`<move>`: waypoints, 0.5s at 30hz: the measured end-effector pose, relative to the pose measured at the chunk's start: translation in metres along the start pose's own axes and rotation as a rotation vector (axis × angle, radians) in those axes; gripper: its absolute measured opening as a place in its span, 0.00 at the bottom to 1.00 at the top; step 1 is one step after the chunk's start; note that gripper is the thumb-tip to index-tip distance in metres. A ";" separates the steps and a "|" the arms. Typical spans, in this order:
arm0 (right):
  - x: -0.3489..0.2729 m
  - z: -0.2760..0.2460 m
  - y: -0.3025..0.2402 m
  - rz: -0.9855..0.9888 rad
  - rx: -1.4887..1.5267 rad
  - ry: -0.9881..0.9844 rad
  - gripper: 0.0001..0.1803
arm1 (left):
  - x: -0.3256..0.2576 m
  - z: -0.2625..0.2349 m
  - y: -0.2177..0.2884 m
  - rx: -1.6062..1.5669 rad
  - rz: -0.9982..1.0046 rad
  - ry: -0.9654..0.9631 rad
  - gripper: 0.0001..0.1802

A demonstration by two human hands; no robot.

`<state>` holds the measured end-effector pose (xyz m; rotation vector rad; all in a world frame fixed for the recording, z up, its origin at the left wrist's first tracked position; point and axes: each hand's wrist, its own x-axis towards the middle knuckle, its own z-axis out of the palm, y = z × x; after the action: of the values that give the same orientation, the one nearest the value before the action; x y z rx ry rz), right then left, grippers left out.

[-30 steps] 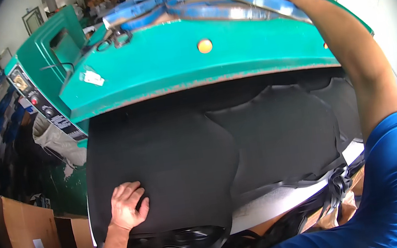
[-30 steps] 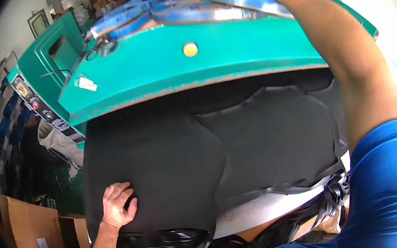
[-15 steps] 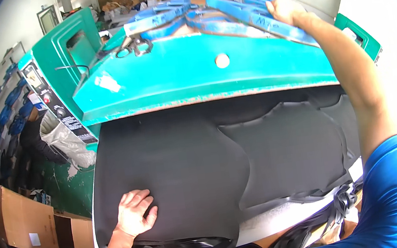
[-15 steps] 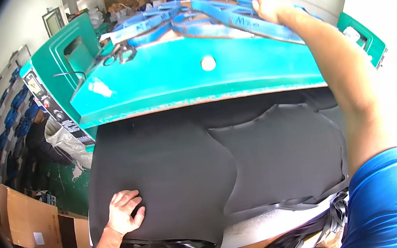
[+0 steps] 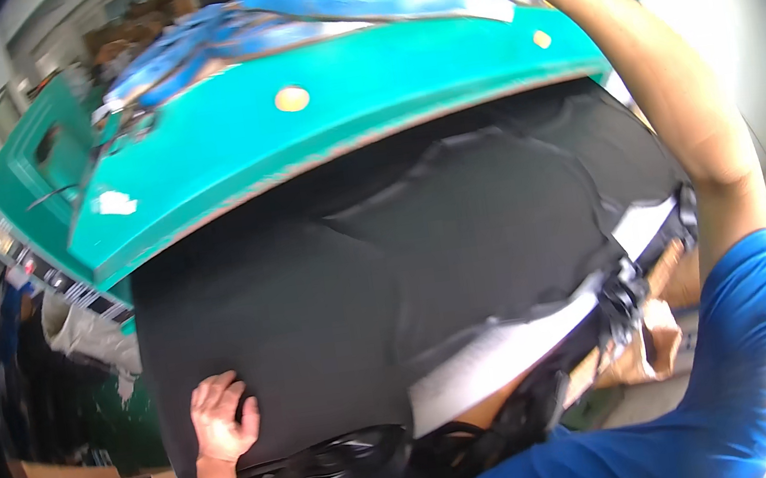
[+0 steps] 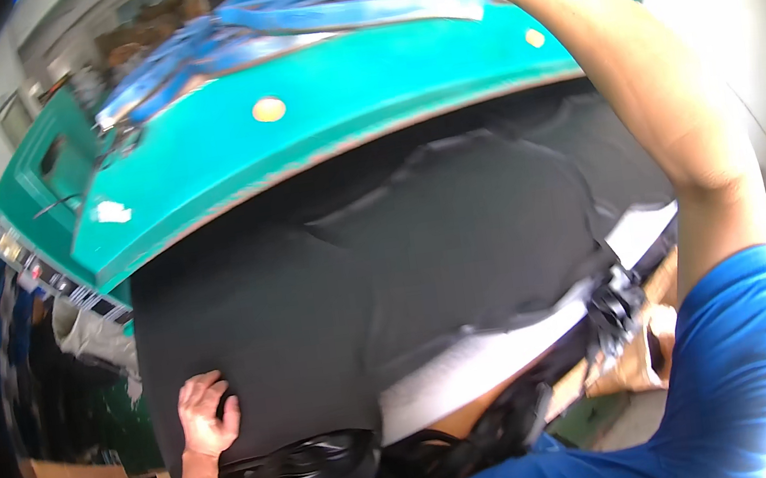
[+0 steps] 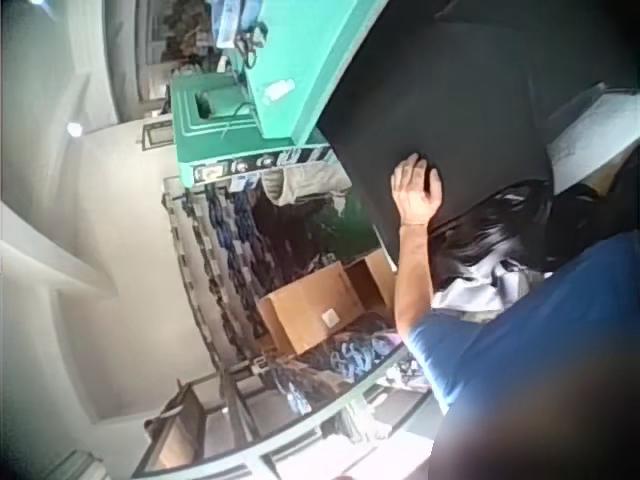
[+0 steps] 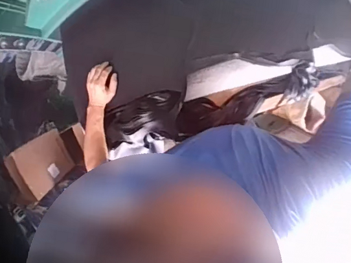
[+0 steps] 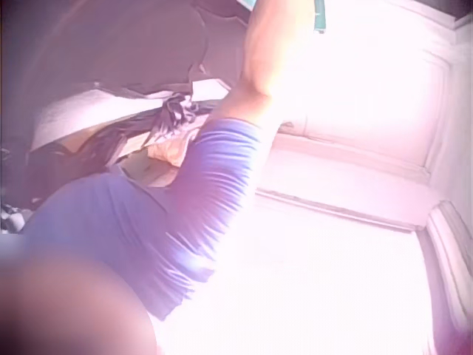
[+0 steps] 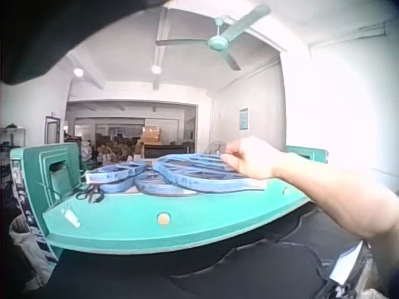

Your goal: Using a hydraulic press and metal dies to cut shapes from sheets of material for manufacturing.

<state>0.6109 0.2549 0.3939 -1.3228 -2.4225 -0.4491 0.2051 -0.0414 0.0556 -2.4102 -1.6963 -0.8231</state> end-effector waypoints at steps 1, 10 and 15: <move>-0.027 -0.012 0.002 0.032 0.078 -0.029 0.20 | 0.001 -0.002 0.002 0.011 0.008 -0.016 0.13; -0.267 0.033 0.170 0.226 0.139 -0.191 0.14 | 0.028 -0.002 0.049 0.117 -0.196 -0.154 0.11; -0.395 0.096 0.253 0.264 0.246 -0.286 0.08 | 0.084 0.044 0.190 -0.093 -0.306 0.002 0.13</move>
<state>1.0119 0.1344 0.1621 -1.6522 -2.3723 0.1119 0.4119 -0.0267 0.1021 -2.2332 -2.1039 -0.9590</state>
